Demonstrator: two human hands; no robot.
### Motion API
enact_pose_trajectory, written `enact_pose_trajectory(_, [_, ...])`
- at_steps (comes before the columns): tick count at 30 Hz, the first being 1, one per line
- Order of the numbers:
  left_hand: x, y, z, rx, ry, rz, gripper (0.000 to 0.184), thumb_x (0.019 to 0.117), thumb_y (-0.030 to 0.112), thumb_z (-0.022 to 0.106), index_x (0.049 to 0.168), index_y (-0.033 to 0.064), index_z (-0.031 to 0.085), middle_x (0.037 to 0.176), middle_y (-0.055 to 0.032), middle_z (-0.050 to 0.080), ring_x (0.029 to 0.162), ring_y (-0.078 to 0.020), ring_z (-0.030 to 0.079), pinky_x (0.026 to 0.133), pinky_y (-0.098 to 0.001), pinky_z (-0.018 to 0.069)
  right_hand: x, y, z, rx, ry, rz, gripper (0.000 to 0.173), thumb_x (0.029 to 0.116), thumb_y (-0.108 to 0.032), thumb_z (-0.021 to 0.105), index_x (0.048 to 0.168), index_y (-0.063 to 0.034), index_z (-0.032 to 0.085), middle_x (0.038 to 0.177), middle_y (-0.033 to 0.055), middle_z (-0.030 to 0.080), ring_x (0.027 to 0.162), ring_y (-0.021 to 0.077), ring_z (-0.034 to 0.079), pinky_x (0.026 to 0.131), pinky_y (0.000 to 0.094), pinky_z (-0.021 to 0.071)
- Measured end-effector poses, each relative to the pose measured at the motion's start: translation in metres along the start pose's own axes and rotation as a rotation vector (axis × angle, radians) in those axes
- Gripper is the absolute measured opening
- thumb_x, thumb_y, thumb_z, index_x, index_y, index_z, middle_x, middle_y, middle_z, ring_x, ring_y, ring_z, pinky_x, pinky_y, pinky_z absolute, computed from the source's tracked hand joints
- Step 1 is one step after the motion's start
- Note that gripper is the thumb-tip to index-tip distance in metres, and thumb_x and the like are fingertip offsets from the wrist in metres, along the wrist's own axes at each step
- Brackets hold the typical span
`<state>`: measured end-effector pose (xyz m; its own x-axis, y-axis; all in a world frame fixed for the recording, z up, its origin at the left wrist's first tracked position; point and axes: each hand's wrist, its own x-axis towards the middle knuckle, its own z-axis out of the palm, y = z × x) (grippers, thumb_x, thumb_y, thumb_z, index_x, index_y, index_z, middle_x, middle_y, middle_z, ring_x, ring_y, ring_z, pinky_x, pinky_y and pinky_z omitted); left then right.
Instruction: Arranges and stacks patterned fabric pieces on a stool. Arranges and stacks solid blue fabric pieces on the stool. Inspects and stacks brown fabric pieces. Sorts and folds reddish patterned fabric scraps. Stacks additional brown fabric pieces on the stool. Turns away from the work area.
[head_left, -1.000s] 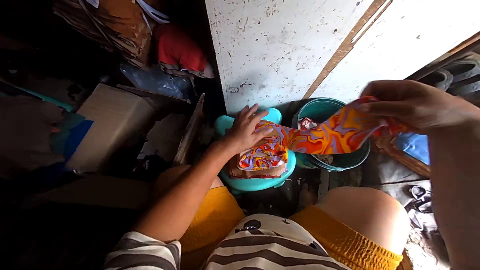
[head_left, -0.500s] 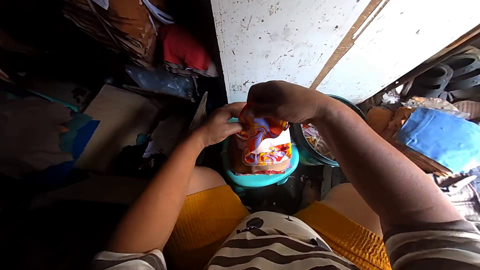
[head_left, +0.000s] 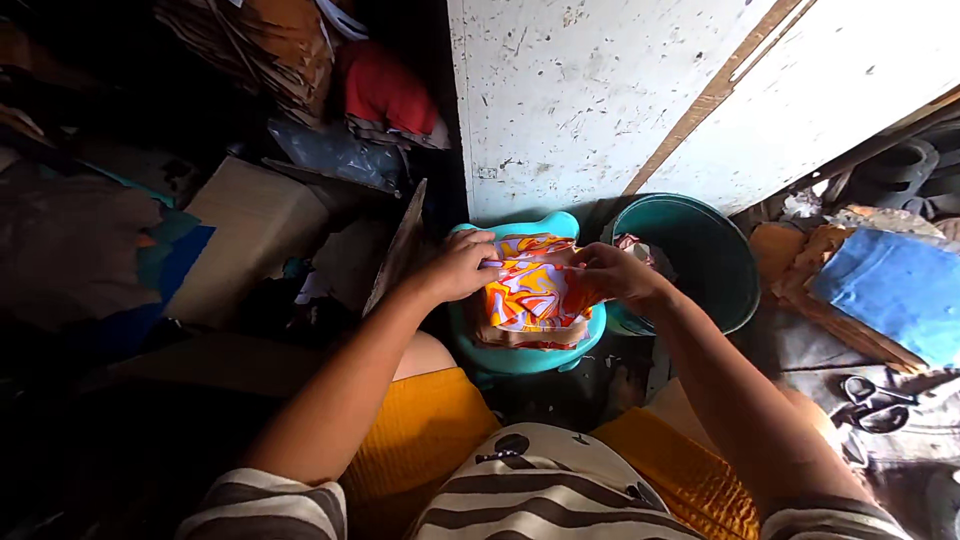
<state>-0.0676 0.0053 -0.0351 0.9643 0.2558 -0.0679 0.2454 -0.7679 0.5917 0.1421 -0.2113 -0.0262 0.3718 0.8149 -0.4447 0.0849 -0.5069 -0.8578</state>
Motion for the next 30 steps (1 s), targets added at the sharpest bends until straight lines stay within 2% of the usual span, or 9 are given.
enact_pose_trajectory(7, [0.010,0.006,0.003,0.082,0.006,-0.063,0.026,0.0943,0.029,0.075,0.106,0.0055,0.072,0.150,-0.0215,0.050,0.147,-0.0384,0.037,0.122,-0.0610,0.0197,0.003,0.017,-0.007,0.074,0.151,-0.003,0.040,0.0960,0.003,0.064,0.133,-0.0015,0.051,0.097,0.0158,0.063,0.074,0.0196,0.065,0.066,0.0339,0.0576])
enact_pose_trajectory(11, [0.004,0.015,0.007,0.050,0.153,0.001,0.036,0.0914,0.023,0.077,0.121,0.0070,0.067,0.153,-0.0233,0.044,0.145,-0.0404,0.038,0.119,-0.0591,0.0281,0.004,0.023,-0.013,0.053,0.182,-0.056,0.046,0.0918,0.006,0.067,0.135,-0.0002,0.051,0.097,0.0167,0.063,0.074,0.0204,0.064,0.067,0.0362,0.0579])
enact_pose_trajectory(14, [-0.002,0.032,0.018,0.068,0.263,0.094,0.025,0.0911,0.018,0.075,0.113,0.0094,0.070,0.152,-0.0154,0.048,0.143,-0.0345,0.042,0.117,-0.0555,0.0348,0.004,0.028,-0.017,0.023,0.196,-0.067,0.044,0.0916,0.003,0.070,0.132,-0.0017,0.053,0.094,0.0142,0.064,0.071,0.0180,0.062,0.065,0.0332,0.0552])
enact_pose_trajectory(17, [-0.001,0.034,0.030,0.135,0.187,0.138,0.023,0.0888,0.022,0.078,0.109,0.0110,0.075,0.151,-0.0165,0.050,0.146,-0.0372,0.038,0.120,-0.0584,0.0286,0.005,0.030,-0.017,-0.051,0.210,-0.053,0.038,0.0956,-0.003,0.069,0.131,-0.0015,0.055,0.096,0.0154,0.066,0.075,0.0210,0.065,0.068,0.0374,0.0565])
enact_pose_trajectory(20, [0.010,0.044,0.030,0.155,0.166,0.133,0.027,0.0919,0.025,0.075,0.116,0.0121,0.074,0.152,-0.0174,0.049,0.147,-0.0390,0.036,0.121,-0.0593,0.0255,0.001,0.029,-0.018,-0.105,0.194,-0.102,0.030,0.0999,-0.003,0.062,0.129,-0.0019,0.057,0.100,0.0157,0.068,0.081,0.0228,0.067,0.074,0.0413,0.0572])
enact_pose_trajectory(24, [0.043,0.065,0.031,0.120,0.139,0.166,0.034,0.0983,0.029,0.067,0.127,0.0113,0.070,0.154,-0.0192,0.047,0.149,-0.0423,0.032,0.122,-0.0616,0.0216,-0.011,0.023,-0.018,0.034,0.113,-0.390,0.021,0.0962,0.000,0.062,0.117,-0.0051,0.061,0.090,0.0072,0.067,0.075,0.0139,0.065,0.069,0.0318,0.0563])
enact_pose_trajectory(26, [0.058,0.070,0.032,0.138,0.054,0.148,0.030,0.0995,0.031,0.065,0.117,0.0088,0.073,0.154,-0.0186,0.047,0.150,-0.0422,0.029,0.122,-0.0632,0.0158,-0.017,0.017,-0.016,-0.004,0.219,-0.480,0.019,0.0935,0.000,0.065,0.112,-0.0058,0.062,0.094,0.0062,0.067,0.080,0.0133,0.066,0.071,0.0309,0.0574])
enact_pose_trajectory(28, [0.064,0.075,0.030,0.131,0.020,0.140,0.026,0.1000,0.029,0.065,0.105,0.0058,0.075,0.152,-0.0177,0.050,0.150,-0.0410,0.032,0.122,-0.0646,0.0152,-0.020,0.014,-0.012,-0.292,0.504,-0.510,0.024,0.0897,-0.006,0.075,0.111,-0.0002,0.065,0.105,0.0163,0.066,0.096,0.0286,0.063,0.082,0.0473,0.0543])
enact_pose_trajectory(30, [0.066,0.078,0.028,0.085,0.015,0.137,0.026,0.1000,0.028,0.065,0.101,0.0041,0.075,0.151,-0.0179,0.052,0.149,-0.0393,0.034,0.122,-0.0623,0.0172,-0.023,0.014,-0.005,-0.444,0.637,-0.523,0.031,0.0892,-0.018,0.078,0.108,0.0029,0.064,0.103,0.0214,0.064,0.096,0.0374,0.063,0.081,0.0542,0.0536])
